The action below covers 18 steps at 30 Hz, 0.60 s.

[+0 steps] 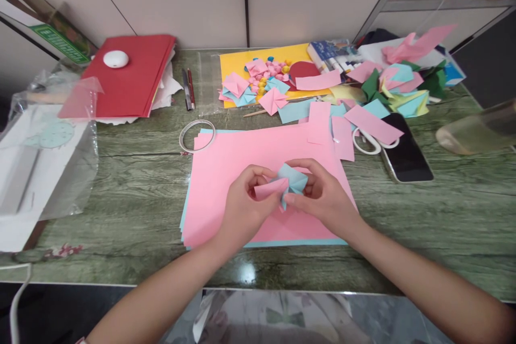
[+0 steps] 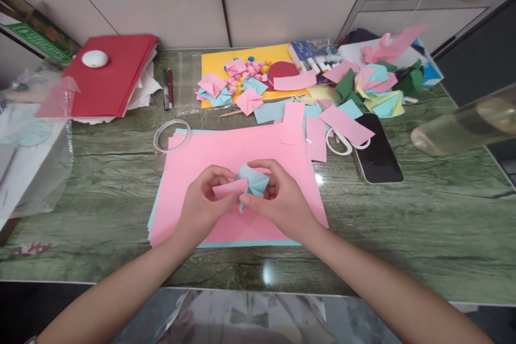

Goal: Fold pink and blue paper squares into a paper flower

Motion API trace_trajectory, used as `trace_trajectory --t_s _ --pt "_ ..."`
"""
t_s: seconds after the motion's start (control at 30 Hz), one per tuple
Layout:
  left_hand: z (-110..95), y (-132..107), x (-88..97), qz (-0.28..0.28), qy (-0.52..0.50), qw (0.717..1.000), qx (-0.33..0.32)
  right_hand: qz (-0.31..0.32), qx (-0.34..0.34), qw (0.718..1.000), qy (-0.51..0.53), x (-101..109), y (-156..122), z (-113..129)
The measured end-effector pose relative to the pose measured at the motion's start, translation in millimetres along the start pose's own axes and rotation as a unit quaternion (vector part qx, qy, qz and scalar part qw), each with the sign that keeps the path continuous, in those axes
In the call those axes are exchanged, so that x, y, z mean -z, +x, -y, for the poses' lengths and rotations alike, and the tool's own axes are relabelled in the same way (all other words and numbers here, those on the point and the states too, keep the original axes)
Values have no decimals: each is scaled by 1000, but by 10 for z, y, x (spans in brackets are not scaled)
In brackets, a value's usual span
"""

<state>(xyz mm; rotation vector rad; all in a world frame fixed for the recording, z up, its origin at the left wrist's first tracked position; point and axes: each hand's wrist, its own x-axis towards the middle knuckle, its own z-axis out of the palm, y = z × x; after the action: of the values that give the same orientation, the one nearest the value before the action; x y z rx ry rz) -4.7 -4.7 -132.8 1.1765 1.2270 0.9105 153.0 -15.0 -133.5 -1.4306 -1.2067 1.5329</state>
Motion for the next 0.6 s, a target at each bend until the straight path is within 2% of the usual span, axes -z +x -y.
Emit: trace_trajectory --t_s 0.17,0.27,0.37,0.47,0.6 --pt "10 17 29 -7 -3 1000 -1 3 -12 1000 6 6 11 19" --pt "62 8 52 9 -86 996 12 -14 7 1000 3 12 8 25" --pt "110 -5 66 3 -169 986 10 -27 18 999 14 21 5 9" --pt "121 -10 55 42 -196 979 37 -37 20 999 32 36 7 -6" --pt "93 -5 18 97 -175 978 56 -34 33 999 9 49 2 11"
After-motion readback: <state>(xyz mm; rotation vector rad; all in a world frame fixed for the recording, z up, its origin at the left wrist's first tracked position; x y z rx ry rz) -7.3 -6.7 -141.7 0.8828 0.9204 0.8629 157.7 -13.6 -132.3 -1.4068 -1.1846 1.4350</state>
